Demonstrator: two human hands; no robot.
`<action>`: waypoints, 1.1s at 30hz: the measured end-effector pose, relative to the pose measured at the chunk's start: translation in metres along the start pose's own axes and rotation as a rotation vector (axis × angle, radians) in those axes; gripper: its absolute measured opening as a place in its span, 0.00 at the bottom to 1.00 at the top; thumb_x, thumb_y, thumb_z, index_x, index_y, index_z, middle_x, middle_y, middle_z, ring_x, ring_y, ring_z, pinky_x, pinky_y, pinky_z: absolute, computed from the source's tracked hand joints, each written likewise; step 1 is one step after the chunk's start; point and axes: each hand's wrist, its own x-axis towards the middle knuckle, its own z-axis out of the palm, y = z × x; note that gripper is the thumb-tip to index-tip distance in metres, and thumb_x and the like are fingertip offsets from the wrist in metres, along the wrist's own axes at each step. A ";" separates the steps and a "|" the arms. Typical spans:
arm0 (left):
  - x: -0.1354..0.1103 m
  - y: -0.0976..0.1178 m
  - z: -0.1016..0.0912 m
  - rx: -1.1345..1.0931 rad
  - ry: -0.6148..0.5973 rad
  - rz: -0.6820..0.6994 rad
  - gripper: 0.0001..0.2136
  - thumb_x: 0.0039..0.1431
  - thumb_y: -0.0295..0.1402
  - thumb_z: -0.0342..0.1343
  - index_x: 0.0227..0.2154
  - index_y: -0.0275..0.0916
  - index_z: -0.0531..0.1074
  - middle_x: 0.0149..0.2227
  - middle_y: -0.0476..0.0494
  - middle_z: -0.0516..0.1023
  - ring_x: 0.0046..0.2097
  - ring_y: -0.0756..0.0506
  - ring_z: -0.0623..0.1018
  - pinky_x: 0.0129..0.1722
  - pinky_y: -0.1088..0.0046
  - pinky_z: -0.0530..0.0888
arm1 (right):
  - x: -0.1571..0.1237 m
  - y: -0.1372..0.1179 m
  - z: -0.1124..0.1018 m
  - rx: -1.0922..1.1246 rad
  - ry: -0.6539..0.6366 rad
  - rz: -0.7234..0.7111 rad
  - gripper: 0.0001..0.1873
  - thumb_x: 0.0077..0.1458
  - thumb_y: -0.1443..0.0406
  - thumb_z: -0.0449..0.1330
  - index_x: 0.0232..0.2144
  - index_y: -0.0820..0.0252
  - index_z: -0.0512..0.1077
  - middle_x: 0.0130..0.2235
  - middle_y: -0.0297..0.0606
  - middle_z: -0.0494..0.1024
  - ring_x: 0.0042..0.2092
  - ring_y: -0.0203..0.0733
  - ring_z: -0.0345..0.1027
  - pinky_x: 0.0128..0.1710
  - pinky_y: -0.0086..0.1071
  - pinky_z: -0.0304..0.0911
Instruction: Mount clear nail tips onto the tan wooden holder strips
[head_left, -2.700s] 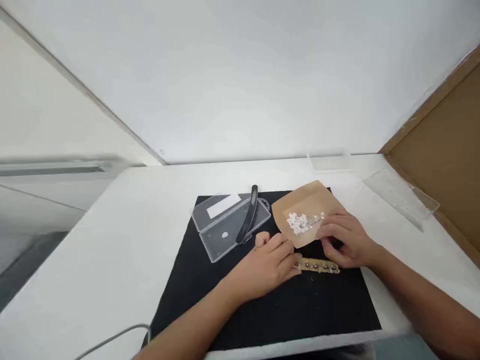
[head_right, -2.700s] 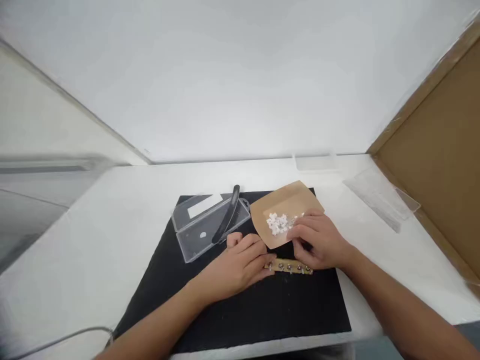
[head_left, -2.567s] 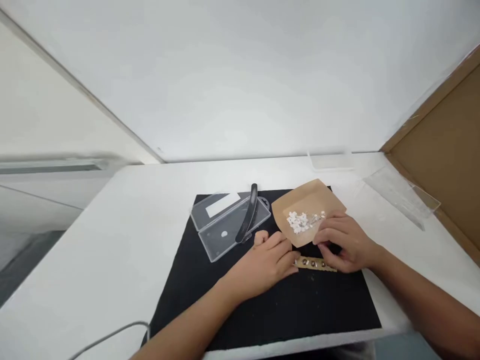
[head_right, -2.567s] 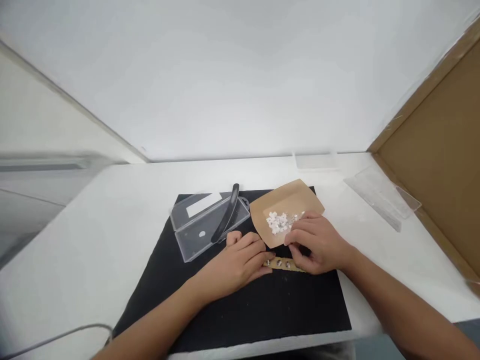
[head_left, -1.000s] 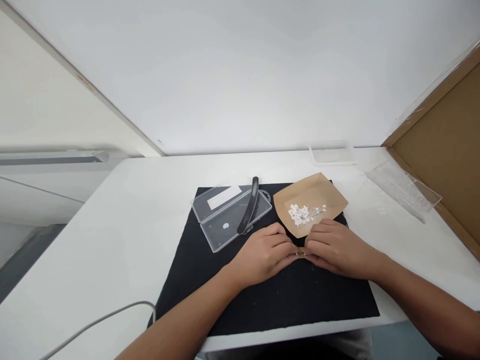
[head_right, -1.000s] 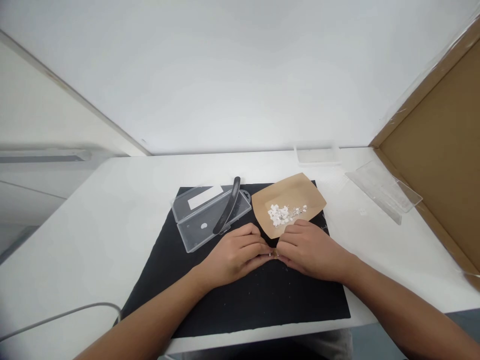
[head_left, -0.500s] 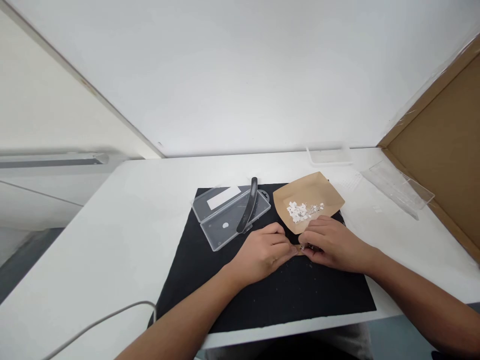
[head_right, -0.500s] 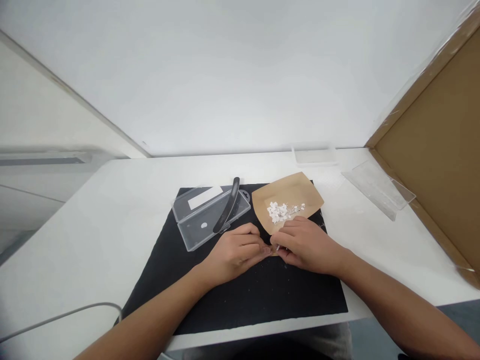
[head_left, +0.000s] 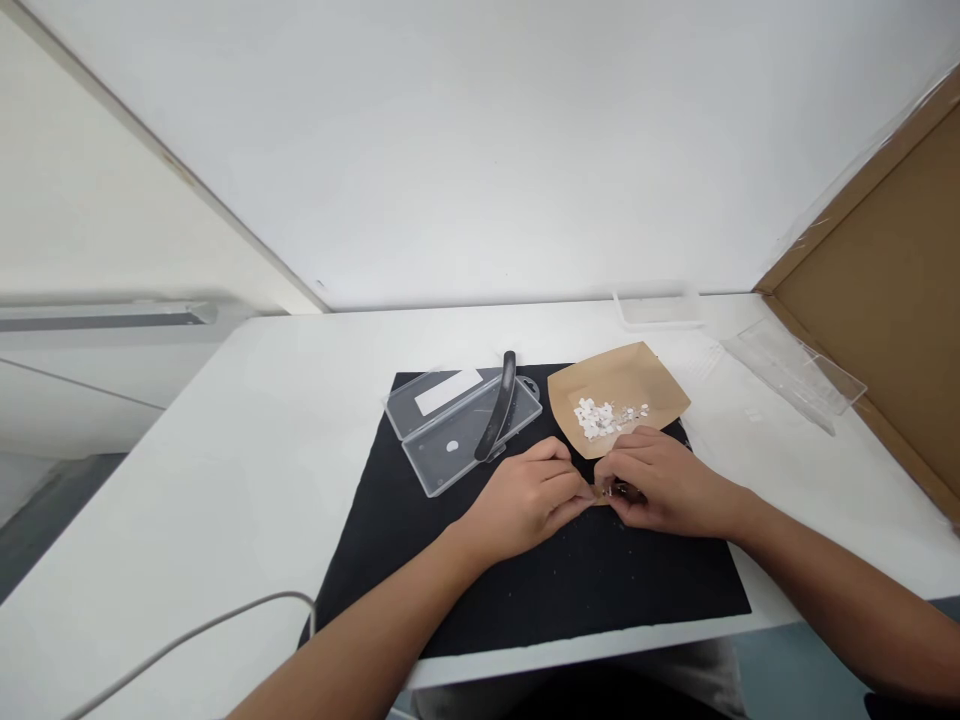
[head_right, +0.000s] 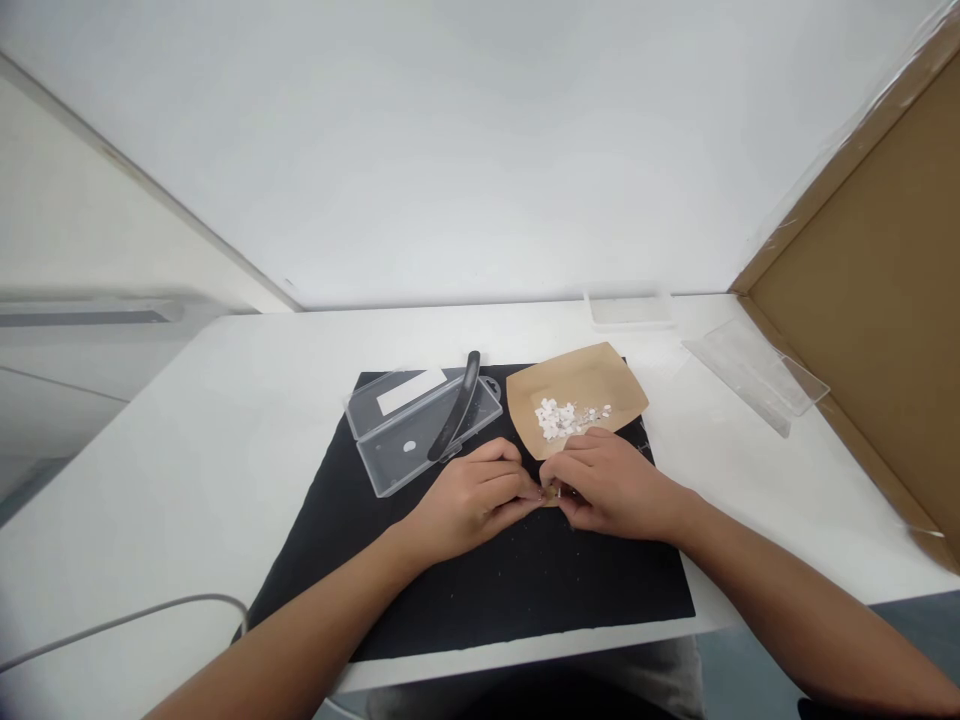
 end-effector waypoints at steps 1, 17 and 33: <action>0.000 0.000 0.000 0.003 -0.003 0.002 0.06 0.73 0.33 0.59 0.40 0.39 0.80 0.34 0.44 0.83 0.41 0.44 0.77 0.41 0.70 0.78 | 0.000 0.000 -0.001 0.003 -0.007 -0.003 0.09 0.60 0.73 0.60 0.41 0.55 0.71 0.35 0.32 0.77 0.38 0.40 0.69 0.42 0.34 0.57; 0.005 0.004 -0.008 0.085 -0.062 0.083 0.09 0.74 0.30 0.56 0.38 0.37 0.80 0.32 0.43 0.82 0.40 0.44 0.77 0.39 0.69 0.78 | 0.001 -0.001 -0.002 -0.012 -0.031 -0.042 0.10 0.62 0.73 0.59 0.43 0.56 0.71 0.37 0.34 0.79 0.38 0.40 0.69 0.41 0.35 0.58; 0.007 0.005 -0.011 0.025 -0.060 0.107 0.07 0.74 0.27 0.56 0.38 0.36 0.77 0.40 0.42 0.84 0.40 0.46 0.79 0.40 0.70 0.79 | -0.009 0.006 -0.036 0.045 -0.127 0.054 0.03 0.64 0.68 0.64 0.39 0.56 0.72 0.35 0.32 0.78 0.37 0.39 0.69 0.42 0.35 0.57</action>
